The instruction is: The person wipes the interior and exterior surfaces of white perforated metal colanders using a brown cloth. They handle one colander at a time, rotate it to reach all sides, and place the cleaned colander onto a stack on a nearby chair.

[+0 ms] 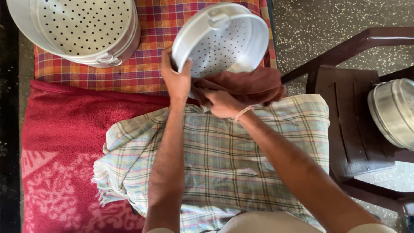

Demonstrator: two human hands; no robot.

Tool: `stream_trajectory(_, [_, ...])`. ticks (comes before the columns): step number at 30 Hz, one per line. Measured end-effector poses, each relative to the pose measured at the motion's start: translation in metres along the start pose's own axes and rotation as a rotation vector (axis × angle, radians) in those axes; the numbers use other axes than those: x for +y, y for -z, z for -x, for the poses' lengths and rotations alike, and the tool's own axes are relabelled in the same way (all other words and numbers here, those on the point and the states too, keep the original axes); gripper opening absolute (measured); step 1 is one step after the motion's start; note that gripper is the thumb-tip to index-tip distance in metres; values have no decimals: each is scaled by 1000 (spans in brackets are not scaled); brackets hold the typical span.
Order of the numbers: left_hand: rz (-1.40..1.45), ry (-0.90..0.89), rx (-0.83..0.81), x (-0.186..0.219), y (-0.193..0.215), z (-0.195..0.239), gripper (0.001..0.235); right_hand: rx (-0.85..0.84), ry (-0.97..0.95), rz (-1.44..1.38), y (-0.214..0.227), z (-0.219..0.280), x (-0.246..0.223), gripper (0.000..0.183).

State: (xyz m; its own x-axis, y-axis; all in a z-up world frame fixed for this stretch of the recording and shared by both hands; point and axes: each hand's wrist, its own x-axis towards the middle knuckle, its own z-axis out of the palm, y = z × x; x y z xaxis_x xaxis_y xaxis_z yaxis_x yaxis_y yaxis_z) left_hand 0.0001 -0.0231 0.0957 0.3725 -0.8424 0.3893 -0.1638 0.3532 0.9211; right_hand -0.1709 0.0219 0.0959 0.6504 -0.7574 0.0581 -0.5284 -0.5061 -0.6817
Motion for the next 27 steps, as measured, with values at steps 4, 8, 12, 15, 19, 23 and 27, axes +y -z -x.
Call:
stream_trajectory(4, [177, 255, 63, -21, 5, -2, 49, 92, -149, 189, -26, 1, -11, 60])
stream_trajectory(8, [272, 76, -35, -29, 4, 7, 68, 284, -73, 384, -31, -5, -3, 59])
stream_trajectory(12, [124, -137, -80, -34, -6, 17, 91, 322, -104, 252, -23, -12, 6, 50])
stream_trajectory(15, [314, 261, -51, -43, -21, 14, 92, 387, -128, 173, -9, -20, 9, 27])
stream_trajectory(19, [342, 612, -58, -60, -26, 22, 92, 386, -130, 99, -1, -21, 5, 10])
stream_trajectory(23, [219, 221, 67, -65, -24, 11, 66, 435, -105, -14, -19, -16, -14, 9])
stream_trajectory(27, [183, 25, 78, -47, -14, 21, 52, 400, -34, -169, -50, 5, -30, 19])
